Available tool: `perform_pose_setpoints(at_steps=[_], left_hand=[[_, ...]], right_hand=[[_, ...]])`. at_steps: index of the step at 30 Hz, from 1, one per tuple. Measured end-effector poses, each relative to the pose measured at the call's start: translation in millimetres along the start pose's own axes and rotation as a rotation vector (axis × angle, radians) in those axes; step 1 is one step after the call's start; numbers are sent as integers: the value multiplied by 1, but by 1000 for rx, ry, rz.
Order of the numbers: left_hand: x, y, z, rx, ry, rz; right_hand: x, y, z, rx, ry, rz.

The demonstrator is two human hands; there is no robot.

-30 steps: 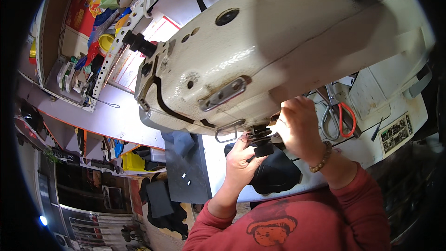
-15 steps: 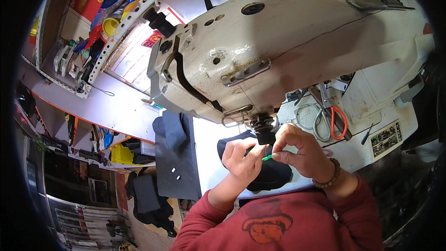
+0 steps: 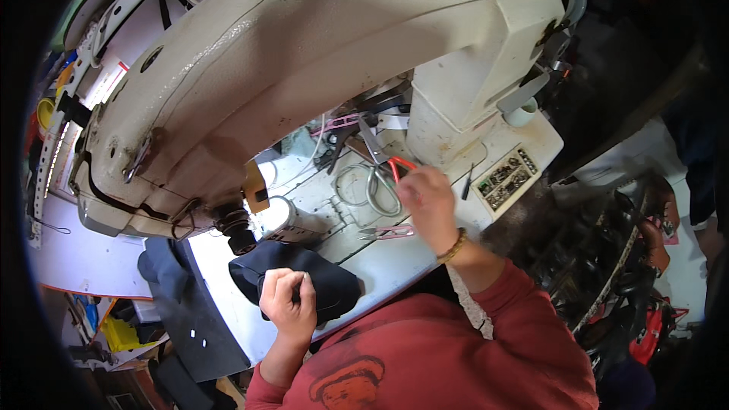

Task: The person aligns a black leather piece, sews it on a sewing machine, then uses a seam ripper to remove stitches and trim excess material. The person repeats alignment and sewing steps on the same piece.

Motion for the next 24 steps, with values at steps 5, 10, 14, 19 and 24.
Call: perform_pose_setpoints(at_steps=[5, 10, 14, 19, 24], left_hand=[[32, -17, 17, 272, 166, 386], [43, -10, 17, 435, 273, 774], [26, 47, 16, 400, 326, 414], [25, 115, 42, 91, 433, -102], [40, 96, 65, 107, 521, -17]], right_hand=[[43, 46, -156, 221, -524, -41], [57, 60, -219, 548, -470, 47], [52, 50, -203, 578, -365, 101], [39, 26, -116, 103, -345, 64], [58, -35, 30, -233, -65, 513]])
Point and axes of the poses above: each hand's wrist, its own x-axis away from the middle knuckle, its own y-axis out of the back of the hand, z = x × y, the point moved 4 cm from there along -x, towards the middle knuckle, and after that the axes turned 14 degrees about x, right-handed, at the moved point
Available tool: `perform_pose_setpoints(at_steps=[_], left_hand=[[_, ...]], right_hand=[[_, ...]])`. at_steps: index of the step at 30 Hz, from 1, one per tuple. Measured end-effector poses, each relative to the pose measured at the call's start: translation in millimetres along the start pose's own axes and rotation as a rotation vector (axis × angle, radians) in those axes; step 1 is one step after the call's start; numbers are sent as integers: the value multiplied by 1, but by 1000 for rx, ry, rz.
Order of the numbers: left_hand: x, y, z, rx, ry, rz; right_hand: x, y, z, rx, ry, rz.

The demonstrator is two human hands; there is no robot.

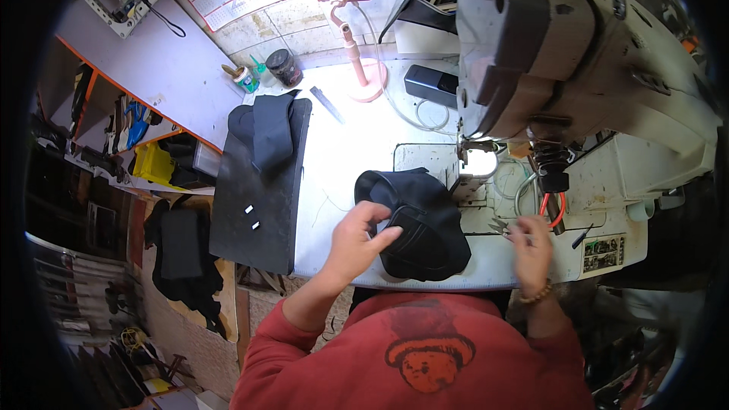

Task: The person aligns a black leather piece, sews it on a sewing machine, then uses a seam ripper to remove stitches and trim excess material. The person repeats alignment and sewing steps on the same piece.

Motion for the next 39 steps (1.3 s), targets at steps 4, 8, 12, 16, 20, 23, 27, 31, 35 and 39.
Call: perform_pose_setpoints(at_steps=[4, 8, 12, 16, 20, 23, 27, 31, 35, 39], left_hand=[[9, -18, 2, -78, -111, 43], [26, -19, 0, 34, -156, 80], [41, -8, 2, 160, -160, 127], [46, 5, 8, 306, -117, 161], [53, 4, 12, 335, -35, 239], [58, 8, 7, 116, -159, 164], [62, 4, 7, 44, -117, 117], [63, -4, 6, -9, -309, -132], [57, -15, 18, -19, -371, -215], [51, -24, 28, -71, -434, -183]], right_hand=[[-13, -59, 67, -232, 7, 298], [-17, -77, 94, -659, -185, 467], [-13, -61, 108, -444, -17, 512], [-11, -49, 129, -404, 277, 429], [-18, -43, 145, -510, 323, 466], [-20, -26, 164, -448, 588, 398], [-13, -12, 184, -190, 842, 292], [-7, -7, 190, -148, 948, 227], [-5, -2, 185, -196, 941, 272], [-7, 7, 179, -264, 928, 434]])
Point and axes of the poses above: each hand's wrist, its own x-axis away from the middle knuckle, its own y-axis out of the back of the hand, z = x × y, the point moved 4 cm from there along -x, towards the middle knuckle, and after that the axes turned 14 degrees about x, right-handed, at the moved point
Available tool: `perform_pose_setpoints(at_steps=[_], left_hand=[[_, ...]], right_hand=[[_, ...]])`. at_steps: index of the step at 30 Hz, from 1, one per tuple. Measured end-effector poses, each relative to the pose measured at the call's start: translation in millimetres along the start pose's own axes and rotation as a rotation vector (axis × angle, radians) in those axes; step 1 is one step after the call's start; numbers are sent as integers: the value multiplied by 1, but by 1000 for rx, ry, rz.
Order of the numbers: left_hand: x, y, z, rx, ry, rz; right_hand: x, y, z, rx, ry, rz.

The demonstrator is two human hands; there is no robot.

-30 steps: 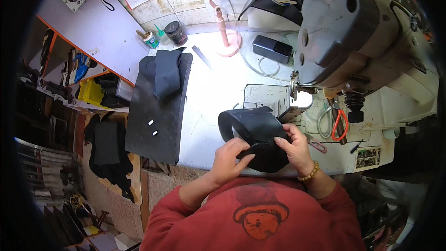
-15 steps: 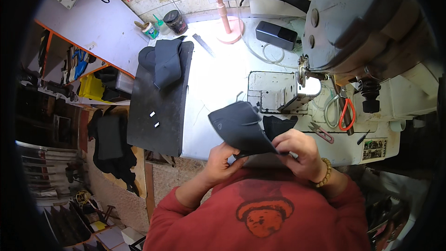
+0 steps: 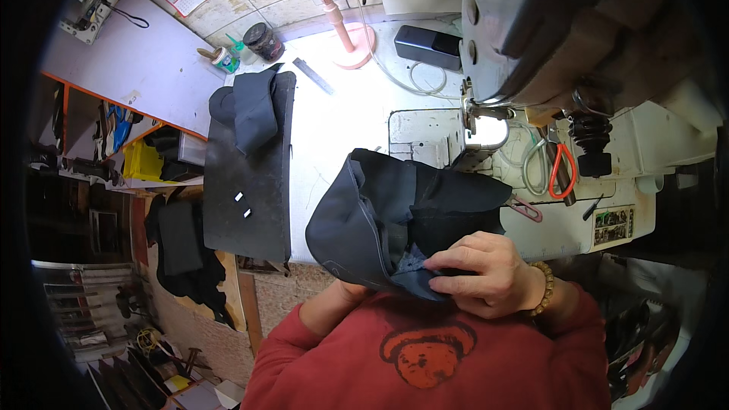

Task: The person aligns a black leather piece, sews it on a sewing machine, then uses a seam ripper to remove stitches and trim excess material. The person repeats alignment and sewing steps on the same piece.

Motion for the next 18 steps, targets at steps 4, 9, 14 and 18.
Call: perform_pose_setpoints(at_steps=[4, 9, 14, 18], left_hand=[[1, -5, 4, -7, -20, 29], [4, -6, 6, -11, -22, 60], [6, -2, 9, -17, -23, 85], [5, -2, 12, -18, -31, 96]], right_hand=[[0, 7, -6, -157, -60, 43], [-5, 0, -8, -32, -267, 60], [-8, -3, -5, 157, -195, 126], [-2, -5, -13, 128, -243, 147]])
Point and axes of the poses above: each hand's wrist, its own x-axis away from the middle knuckle, its own y-axis out of the back of the hand, z = x × y, the point moved 4 cm from there along -x, towards the middle knuckle, and after that the axes turned 14 degrees about x, right-handed, at the moved point
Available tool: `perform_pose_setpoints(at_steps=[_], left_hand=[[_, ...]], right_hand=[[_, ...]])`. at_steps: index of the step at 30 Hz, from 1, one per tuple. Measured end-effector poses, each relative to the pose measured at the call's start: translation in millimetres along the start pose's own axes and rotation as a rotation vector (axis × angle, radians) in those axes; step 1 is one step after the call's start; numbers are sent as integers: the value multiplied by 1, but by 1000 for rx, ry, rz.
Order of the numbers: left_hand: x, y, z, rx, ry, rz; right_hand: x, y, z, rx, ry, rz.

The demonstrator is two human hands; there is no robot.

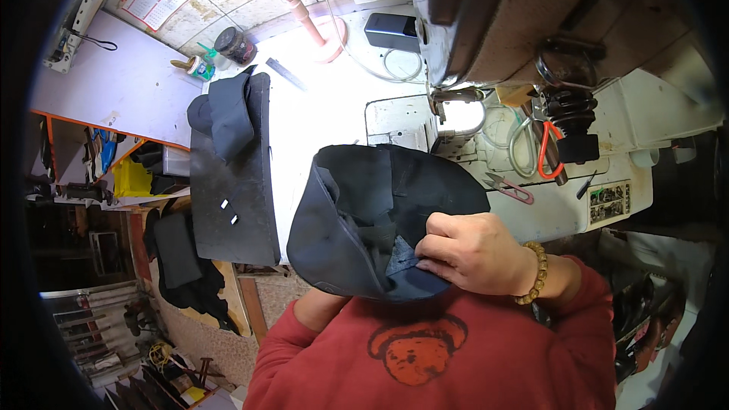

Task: The person aligns a black leather piece, sews it on a sewing machine, then uses a seam ripper to remove stitches and trim excess material. The person repeats alignment and sewing steps on the same piece.

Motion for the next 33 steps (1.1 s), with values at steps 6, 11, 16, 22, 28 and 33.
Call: perform_pose_setpoints(at_steps=[6, 11, 16, 22, 28, 33], left_hand=[[-7, 0, 7, -5, -12, 7], [-7, 0, 9, -7, -25, 27], [-3, -8, 7, -3, -43, 57], [-11, -6, 12, -19, -62, 73], [-18, -4, 19, -40, -70, 82], [-3, -4, 24, -52, -86, 110]], right_hand=[[0, -3, -11, -170, -50, -98], [-3, 15, -19, 35, -110, -80], [-16, 5, -20, -799, -65, 139], [-21, -3, -25, -1544, -297, 155], [8, 13, -37, -107, -147, -257], [73, 7, -84, 84, -582, -405]])
Point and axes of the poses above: each hand's wrist, its own x-axis away from the middle knuckle, its own y-axis out of the back of the hand, z = x × y, the point moved 4 cm from there along -x, towards the middle knuckle, and after that the axes turned 14 degrees about x, right-handed, at the moved point
